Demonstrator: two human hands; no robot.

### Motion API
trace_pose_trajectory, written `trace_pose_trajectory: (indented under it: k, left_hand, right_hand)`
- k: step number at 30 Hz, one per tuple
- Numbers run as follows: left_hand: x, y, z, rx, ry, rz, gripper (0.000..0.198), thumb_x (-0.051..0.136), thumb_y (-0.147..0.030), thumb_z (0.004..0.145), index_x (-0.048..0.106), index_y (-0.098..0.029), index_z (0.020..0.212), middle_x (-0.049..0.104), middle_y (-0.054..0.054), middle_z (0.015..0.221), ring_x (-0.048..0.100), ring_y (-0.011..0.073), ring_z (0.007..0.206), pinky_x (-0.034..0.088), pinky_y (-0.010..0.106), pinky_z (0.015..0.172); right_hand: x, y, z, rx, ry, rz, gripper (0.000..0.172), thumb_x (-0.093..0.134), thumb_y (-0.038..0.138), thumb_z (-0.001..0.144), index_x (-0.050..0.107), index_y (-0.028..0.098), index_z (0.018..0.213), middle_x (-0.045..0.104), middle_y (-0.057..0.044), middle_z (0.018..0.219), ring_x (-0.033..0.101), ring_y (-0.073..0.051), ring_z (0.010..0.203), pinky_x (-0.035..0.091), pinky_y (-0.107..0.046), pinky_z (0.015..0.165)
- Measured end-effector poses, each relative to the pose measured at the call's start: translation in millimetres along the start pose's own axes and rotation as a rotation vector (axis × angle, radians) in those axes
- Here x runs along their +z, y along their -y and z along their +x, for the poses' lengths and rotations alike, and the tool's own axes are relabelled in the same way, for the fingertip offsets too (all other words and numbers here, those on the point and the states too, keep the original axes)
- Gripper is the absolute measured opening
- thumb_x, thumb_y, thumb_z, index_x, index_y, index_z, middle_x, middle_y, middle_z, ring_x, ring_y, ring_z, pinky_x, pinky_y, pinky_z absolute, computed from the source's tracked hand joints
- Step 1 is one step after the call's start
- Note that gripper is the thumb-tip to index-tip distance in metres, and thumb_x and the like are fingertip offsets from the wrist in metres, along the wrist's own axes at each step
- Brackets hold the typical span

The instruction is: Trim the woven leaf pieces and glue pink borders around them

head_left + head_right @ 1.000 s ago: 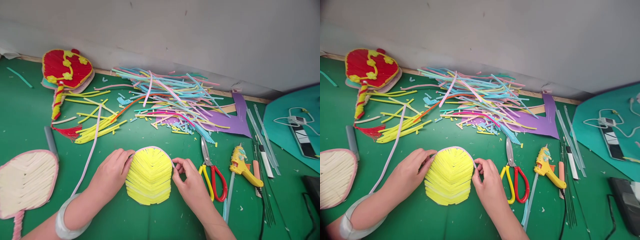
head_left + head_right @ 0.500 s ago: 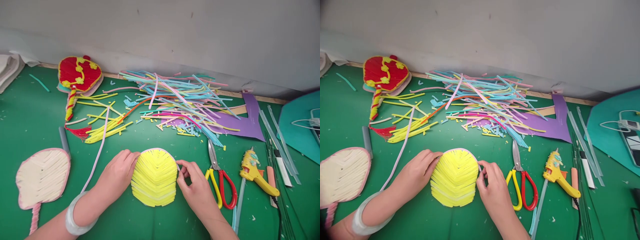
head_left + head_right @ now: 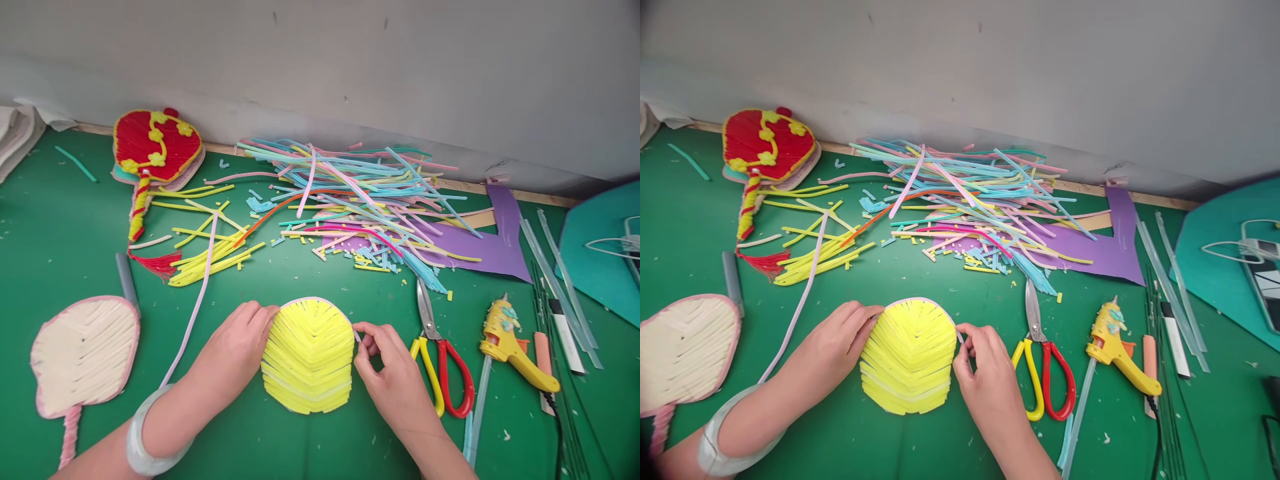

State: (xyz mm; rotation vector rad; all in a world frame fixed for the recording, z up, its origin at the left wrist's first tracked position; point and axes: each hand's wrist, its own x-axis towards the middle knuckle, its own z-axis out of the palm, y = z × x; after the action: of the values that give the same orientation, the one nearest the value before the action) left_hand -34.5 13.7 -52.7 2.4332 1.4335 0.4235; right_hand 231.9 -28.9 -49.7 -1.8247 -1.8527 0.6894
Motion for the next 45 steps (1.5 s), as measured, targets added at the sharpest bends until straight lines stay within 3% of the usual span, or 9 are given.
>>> trace_pose_trajectory:
  k: [10, 13, 16, 18, 20, 22, 24, 35, 45]
  left_hand:
    - [-17.7, -3, 7, -0.155, 0.116, -0.222, 0.030, 0.036, -0.027, 0.105, 0.062, -0.019, 0.117, 0.065, 0.006, 0.096, 0.066, 0.0199, 0.091, 0.056, 0.033, 0.079]
    - [-18.0, -2, 8, -0.164, 0.112, -0.250, 0.030, 0.037, -0.026, 0.103, 0.064, -0.019, 0.114, 0.065, 0.006, 0.096, 0.066, 0.0199, 0.091, 0.056, 0.034, 0.080]
    - [-15.4, -1, 7, -0.165, 0.116, -0.250, 0.028, 0.038, -0.024, 0.103, 0.063, -0.019, 0.114, 0.065, 0.006, 0.096, 0.065, 0.0203, 0.092, 0.055, 0.034, 0.082]
    - [-13.3, -1, 6, -0.157, 0.117, -0.241, 0.027, 0.038, -0.023, 0.102, 0.063, -0.019, 0.114, 0.065, 0.007, 0.097, 0.064, 0.0208, 0.094, 0.055, 0.035, 0.084]
    - [-11.4, -1, 5, -0.147, 0.107, -0.236, 0.027, 0.038, -0.022, 0.103, 0.062, -0.019, 0.114, 0.064, 0.007, 0.098, 0.064, 0.0215, 0.095, 0.054, 0.037, 0.085]
    - [-10.0, 0, 4, -0.140, 0.097, -0.236, 0.028, 0.037, -0.023, 0.103, 0.062, -0.018, 0.114, 0.063, 0.007, 0.097, 0.064, 0.0218, 0.095, 0.054, 0.037, 0.086]
    - [-9.0, 0, 4, -0.139, 0.099, -0.248, 0.027, 0.037, -0.023, 0.104, 0.062, -0.018, 0.114, 0.063, 0.007, 0.097, 0.063, 0.0217, 0.095, 0.054, 0.037, 0.086]
    - [-3.6, 2, 2, -0.152, 0.094, -0.262, 0.025, 0.041, -0.015, 0.101, 0.064, -0.020, 0.109, 0.064, 0.006, 0.099, 0.064, 0.0205, 0.098, 0.054, 0.035, 0.087]
    - [-2.1, 2, 1, -0.129, 0.098, -0.242, 0.022, 0.042, -0.017, 0.101, 0.064, -0.019, 0.105, 0.062, 0.006, 0.095, 0.062, 0.0218, 0.092, 0.053, 0.035, 0.080]
  right_hand:
    - [0, -2, 1, 0.052, 0.028, 0.011, 0.020, 0.049, 0.030, 0.097, 0.065, 0.024, 0.109, 0.060, -0.005, 0.088, 0.062, -0.019, 0.076, 0.053, -0.030, 0.059]
    - [-3, 1, 2, -0.001, -0.115, -0.068, 0.028, 0.052, 0.039, 0.098, 0.062, 0.021, 0.118, 0.063, -0.012, 0.106, 0.065, -0.025, 0.095, 0.058, -0.041, 0.076]
    - [-6, 16, 0, -0.171, -0.242, -0.152, 0.042, 0.056, 0.039, 0.098, 0.052, 0.022, 0.135, 0.058, -0.018, 0.129, 0.055, -0.034, 0.126, 0.048, -0.057, 0.101]
    - [-2, 30, -4, -0.298, -0.149, -0.148, 0.053, 0.055, 0.036, 0.098, 0.040, 0.024, 0.147, 0.052, -0.018, 0.144, 0.043, -0.035, 0.141, 0.037, -0.063, 0.112]
    - [6, 43, -10, -0.380, 0.041, -0.136, 0.065, 0.055, 0.039, 0.098, 0.027, 0.023, 0.155, 0.044, -0.017, 0.155, 0.033, -0.034, 0.149, 0.030, -0.064, 0.117]
    - [18, 52, -18, -0.418, 0.190, -0.154, 0.077, 0.056, 0.043, 0.097, 0.018, 0.018, 0.159, 0.037, -0.017, 0.160, 0.026, -0.032, 0.152, 0.029, -0.062, 0.120]
    - [29, 56, -23, -0.427, 0.246, -0.193, 0.082, 0.057, 0.044, 0.096, 0.014, 0.016, 0.160, 0.033, -0.017, 0.163, 0.022, -0.031, 0.154, 0.029, -0.060, 0.121]
    - [57, 60, -21, -0.568, 0.194, -0.357, 0.054, 0.045, 0.031, 0.102, 0.040, 0.012, 0.153, 0.041, -0.008, 0.159, 0.032, -0.031, 0.150, 0.025, -0.055, 0.122]
    - [66, 56, -22, -0.605, 0.124, -0.449, 0.051, 0.042, 0.026, 0.104, 0.041, 0.019, 0.154, 0.037, -0.003, 0.161, 0.029, -0.027, 0.151, 0.015, -0.050, 0.124]
